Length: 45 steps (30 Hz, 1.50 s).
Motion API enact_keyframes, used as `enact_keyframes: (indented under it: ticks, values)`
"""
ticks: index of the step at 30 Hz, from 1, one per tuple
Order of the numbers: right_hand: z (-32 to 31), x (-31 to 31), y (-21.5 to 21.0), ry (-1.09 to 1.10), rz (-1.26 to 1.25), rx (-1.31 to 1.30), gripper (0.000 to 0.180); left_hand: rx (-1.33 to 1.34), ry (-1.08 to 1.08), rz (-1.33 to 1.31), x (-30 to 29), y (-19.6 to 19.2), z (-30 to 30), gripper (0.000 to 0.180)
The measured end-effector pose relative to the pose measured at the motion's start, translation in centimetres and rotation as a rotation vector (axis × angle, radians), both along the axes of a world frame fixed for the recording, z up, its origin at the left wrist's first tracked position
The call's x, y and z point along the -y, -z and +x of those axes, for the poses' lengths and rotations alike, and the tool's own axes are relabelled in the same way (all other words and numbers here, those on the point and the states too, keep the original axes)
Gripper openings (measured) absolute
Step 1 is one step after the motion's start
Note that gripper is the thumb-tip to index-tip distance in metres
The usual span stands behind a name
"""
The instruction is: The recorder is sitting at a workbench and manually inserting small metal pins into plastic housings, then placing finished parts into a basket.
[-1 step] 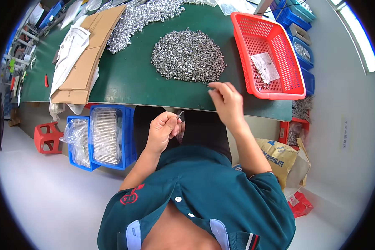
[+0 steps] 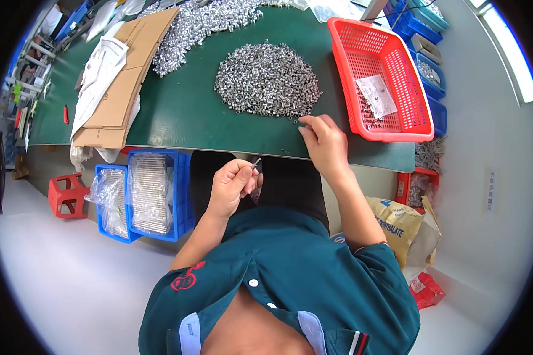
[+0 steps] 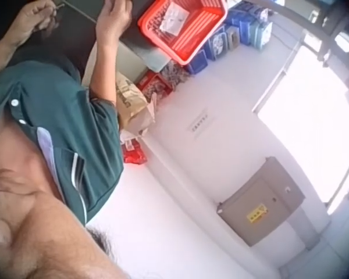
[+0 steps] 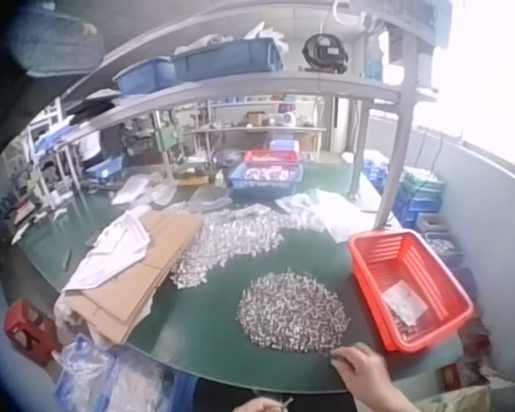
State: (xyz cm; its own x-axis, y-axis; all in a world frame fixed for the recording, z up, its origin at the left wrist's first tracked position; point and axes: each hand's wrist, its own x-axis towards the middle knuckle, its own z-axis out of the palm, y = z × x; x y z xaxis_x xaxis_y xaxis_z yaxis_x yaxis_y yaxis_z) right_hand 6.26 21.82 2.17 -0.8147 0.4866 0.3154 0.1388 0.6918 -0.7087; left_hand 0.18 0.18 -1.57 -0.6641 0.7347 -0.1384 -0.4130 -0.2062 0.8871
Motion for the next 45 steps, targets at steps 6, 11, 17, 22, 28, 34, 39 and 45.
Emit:
enact_keyframes:
  ticks: [6,11,17,22,28,34,39,45]
  values:
    - [-0.9,-0.3,1.5,0.027,0.291,0.016,0.013,-0.002,0.003,-0.031,-0.2,0.0,0.1,0.023]
    - [-0.9,-0.1,0.9,0.002,0.266,0.054,0.01,-0.002,-0.001,-0.053,0.1,0.3,0.0,0.023]
    - [-0.8,-0.1,1.1,-0.067,0.298,0.017,0.009,-0.046,-0.026,-0.059,-0.2,0.0,-0.2,0.024]
    - [-0.1,2.3,-0.8,-0.223,-0.545,0.149,0.008,-0.07,-0.035,-0.061,-0.2,0.1,-0.4,0.023]
    - [0.0,3.7,-0.8,-0.365,-1.059,0.212,0.011,-0.117,-0.039,-0.068,-0.2,0.1,-0.1,0.02]
    - [0.1,3.7,-0.5,-0.404,-1.199,0.155,0.01,-0.198,-0.064,-0.082,0.0,-0.1,-0.1,0.018]
    - [0.2,3.6,-0.3,-0.429,-1.324,0.122,0.012,-0.225,-0.07,-0.086,-0.1,-0.1,0.0,0.017]
    - [0.5,4.4,-1.9,-0.362,-0.96,0.195,0.01,-0.259,-0.064,-0.101,0.0,-0.4,-0.1,0.016]
